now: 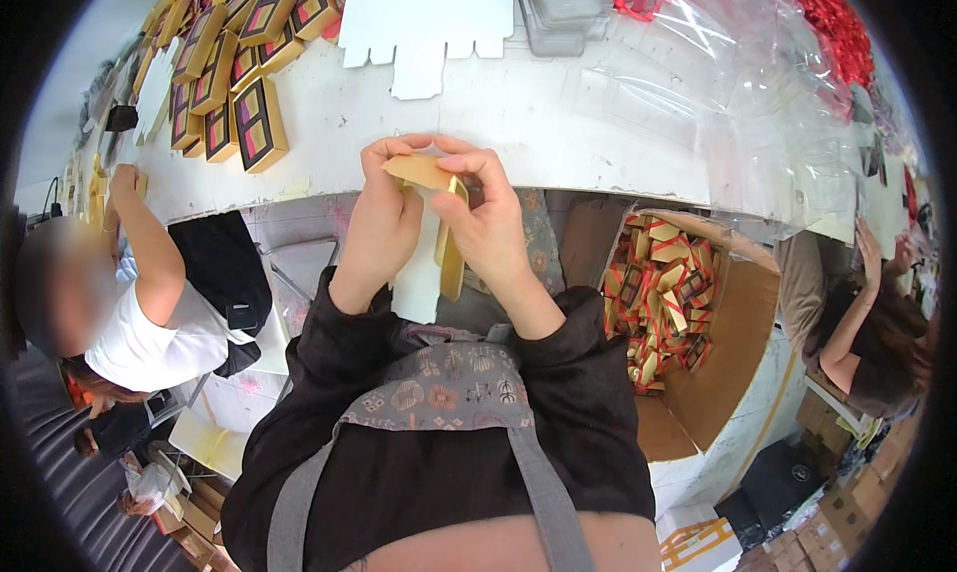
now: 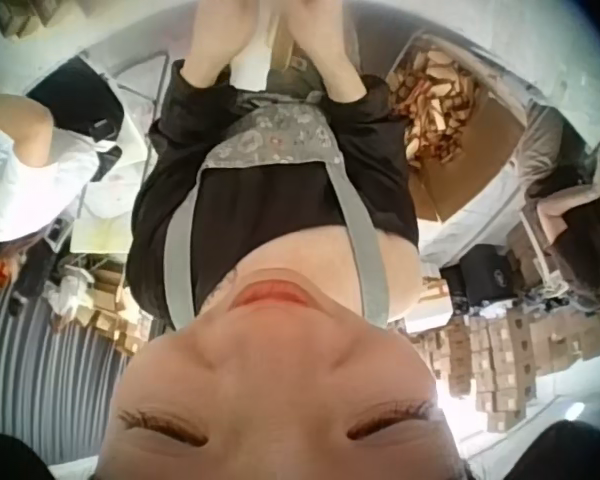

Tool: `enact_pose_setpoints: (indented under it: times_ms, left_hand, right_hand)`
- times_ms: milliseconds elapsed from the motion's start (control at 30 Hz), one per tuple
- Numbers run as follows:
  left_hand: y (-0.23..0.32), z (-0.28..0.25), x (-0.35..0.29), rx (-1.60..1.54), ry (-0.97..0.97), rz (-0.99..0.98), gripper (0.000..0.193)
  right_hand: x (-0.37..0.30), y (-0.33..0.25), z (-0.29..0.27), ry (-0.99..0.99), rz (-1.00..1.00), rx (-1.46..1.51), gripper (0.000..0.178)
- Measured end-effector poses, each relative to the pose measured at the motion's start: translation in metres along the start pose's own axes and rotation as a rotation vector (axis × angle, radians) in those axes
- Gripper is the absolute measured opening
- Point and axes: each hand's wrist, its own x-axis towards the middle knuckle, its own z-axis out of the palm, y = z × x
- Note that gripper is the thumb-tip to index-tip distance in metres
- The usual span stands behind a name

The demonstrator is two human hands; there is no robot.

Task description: The person folds flat white cardboard pieces into small rectangular boxes by hand, then places them on the table. The process is repeated continuously with new pieces taken from a stack.

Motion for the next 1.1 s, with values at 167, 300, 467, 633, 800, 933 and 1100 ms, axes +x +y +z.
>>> enact_pose_setpoints:
  times_ms: [167, 300, 467, 633, 800, 933, 1100]
  left_hand:
    - [-0.010, 0.001, 0.004, 0.040, 0.008, 0.141, 0.043]
    - [0.004, -0.021, 0.004, -0.146, -0.184, 0.030, 0.049]
    - [0.009, -0.031, 0.005, -0.150, -0.232, 0.102, 0.056]
    - [0.009, -0.033, 0.011, 0.268, -0.053, 0.135, 0.033]
    - [0.005, -0.037, 0.023, 0.706, -0.026, 0.425, 0.012]
    - [0.008, -0.045, 0.040, 0.850, -0.050, 0.468, 0.013]
    - [0.018, -0.052, 0.052, 0.768, -0.074, 0.351, 0.041]
  right_hand:
    - [0.004, -0.018, 0.004, -0.048, 0.181, 0.003, 0.025]
    - [0.007, -0.039, -0.004, -0.235, 0.169, -0.292, 0.033]
    - [0.020, -0.042, -0.004, -0.236, -0.010, -0.660, 0.031]
    - [0.025, -0.027, -0.001, -0.190, -0.294, -1.048, 0.023]
    - [0.033, -0.027, 0.004, -0.330, -0.448, -1.436, 0.012]
    - [0.057, -0.043, 0.006, -0.442, -0.577, -1.555, 0.010]
    - [0.080, -0.046, 0.007, -0.476, -0.563, -1.520, 0.018]
